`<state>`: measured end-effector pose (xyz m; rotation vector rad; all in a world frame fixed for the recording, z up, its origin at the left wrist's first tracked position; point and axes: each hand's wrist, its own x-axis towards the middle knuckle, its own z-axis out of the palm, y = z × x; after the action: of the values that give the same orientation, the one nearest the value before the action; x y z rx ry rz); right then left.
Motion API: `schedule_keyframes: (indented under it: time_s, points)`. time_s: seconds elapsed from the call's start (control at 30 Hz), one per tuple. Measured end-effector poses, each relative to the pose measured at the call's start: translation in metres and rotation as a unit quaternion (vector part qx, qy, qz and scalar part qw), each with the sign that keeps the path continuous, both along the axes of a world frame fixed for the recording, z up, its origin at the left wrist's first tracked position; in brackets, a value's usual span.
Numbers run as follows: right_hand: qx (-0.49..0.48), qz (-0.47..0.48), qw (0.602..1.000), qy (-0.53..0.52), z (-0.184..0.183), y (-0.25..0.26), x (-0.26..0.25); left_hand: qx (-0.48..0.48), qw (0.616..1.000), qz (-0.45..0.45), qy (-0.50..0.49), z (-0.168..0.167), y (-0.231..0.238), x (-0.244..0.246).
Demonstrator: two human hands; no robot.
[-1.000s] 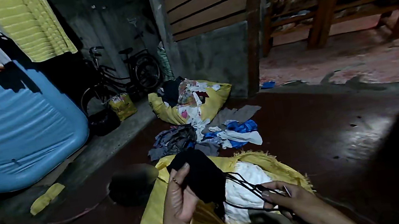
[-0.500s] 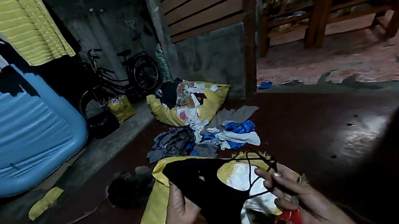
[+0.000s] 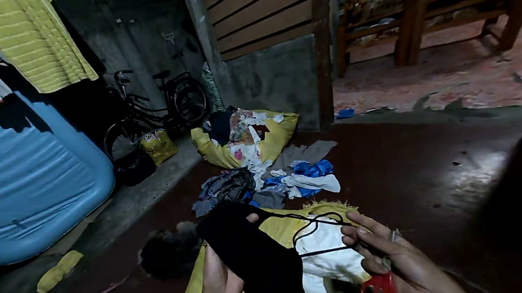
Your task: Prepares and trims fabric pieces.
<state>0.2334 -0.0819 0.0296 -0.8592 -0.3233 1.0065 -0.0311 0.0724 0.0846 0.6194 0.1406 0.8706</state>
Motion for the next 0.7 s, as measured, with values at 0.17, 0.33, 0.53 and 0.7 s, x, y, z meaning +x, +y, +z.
schedule_keyframes:
  time_s: [0.17,0.33,0.53,0.7]
  points:
    - [-0.041,-0.009,0.998,-0.054,0.009,0.000,-0.007,-0.009,1.000,-0.007,-0.001,-0.001,-0.003,0.004]
    - [-0.120,0.002,0.975,-0.185,0.005,0.002,-0.022,-0.014,0.998,0.020,0.063,0.007,-0.023,0.018]
    - [-0.104,0.062,0.941,-0.315,0.000,-0.003,-0.085,0.023,0.989,0.096,0.113,-0.004,-0.044,0.041]
    - [-0.197,0.002,0.863,-0.465,-0.044,0.011,-0.103,0.062,0.990,0.073,0.100,0.005,-0.066,0.049]
